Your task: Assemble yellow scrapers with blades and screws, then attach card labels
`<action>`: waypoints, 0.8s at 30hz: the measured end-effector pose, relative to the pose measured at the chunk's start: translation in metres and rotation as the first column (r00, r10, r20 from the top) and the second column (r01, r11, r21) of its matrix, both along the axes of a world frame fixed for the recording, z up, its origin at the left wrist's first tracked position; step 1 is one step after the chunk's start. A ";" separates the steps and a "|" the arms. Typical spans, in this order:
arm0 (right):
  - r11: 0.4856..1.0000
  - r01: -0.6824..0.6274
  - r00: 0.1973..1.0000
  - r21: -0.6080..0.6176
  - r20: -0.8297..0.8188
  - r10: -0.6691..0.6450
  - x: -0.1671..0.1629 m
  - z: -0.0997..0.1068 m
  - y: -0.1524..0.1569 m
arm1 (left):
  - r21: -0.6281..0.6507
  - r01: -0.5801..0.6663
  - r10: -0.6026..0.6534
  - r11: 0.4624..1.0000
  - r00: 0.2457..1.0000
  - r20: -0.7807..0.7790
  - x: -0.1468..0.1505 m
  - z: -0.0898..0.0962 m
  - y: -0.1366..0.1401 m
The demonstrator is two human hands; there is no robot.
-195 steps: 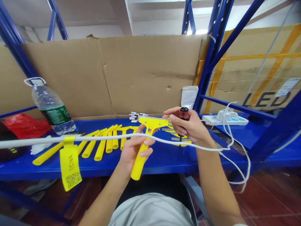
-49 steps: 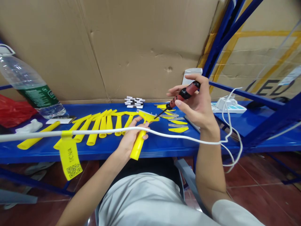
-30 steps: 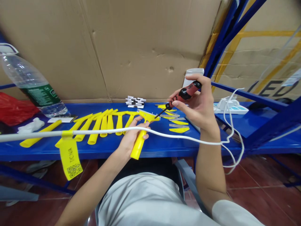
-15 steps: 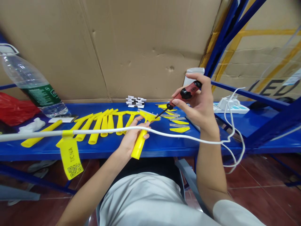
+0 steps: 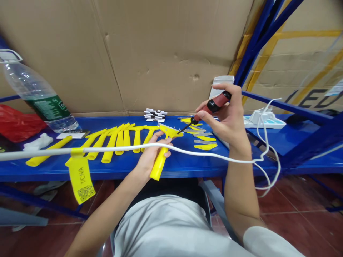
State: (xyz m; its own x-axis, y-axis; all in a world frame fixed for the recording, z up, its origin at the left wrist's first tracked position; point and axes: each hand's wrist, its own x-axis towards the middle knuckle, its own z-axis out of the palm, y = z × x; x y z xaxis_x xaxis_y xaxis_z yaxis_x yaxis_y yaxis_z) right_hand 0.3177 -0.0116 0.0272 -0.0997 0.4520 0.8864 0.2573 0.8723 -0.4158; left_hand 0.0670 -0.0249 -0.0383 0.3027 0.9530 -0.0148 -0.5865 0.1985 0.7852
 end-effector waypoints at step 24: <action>0.995 -0.090 0.996 -0.049 0.018 0.091 -0.001 0.003 -0.005 | 0.000 0.003 -0.003 1.000 1.000 -0.002 -0.001 -0.001 0.000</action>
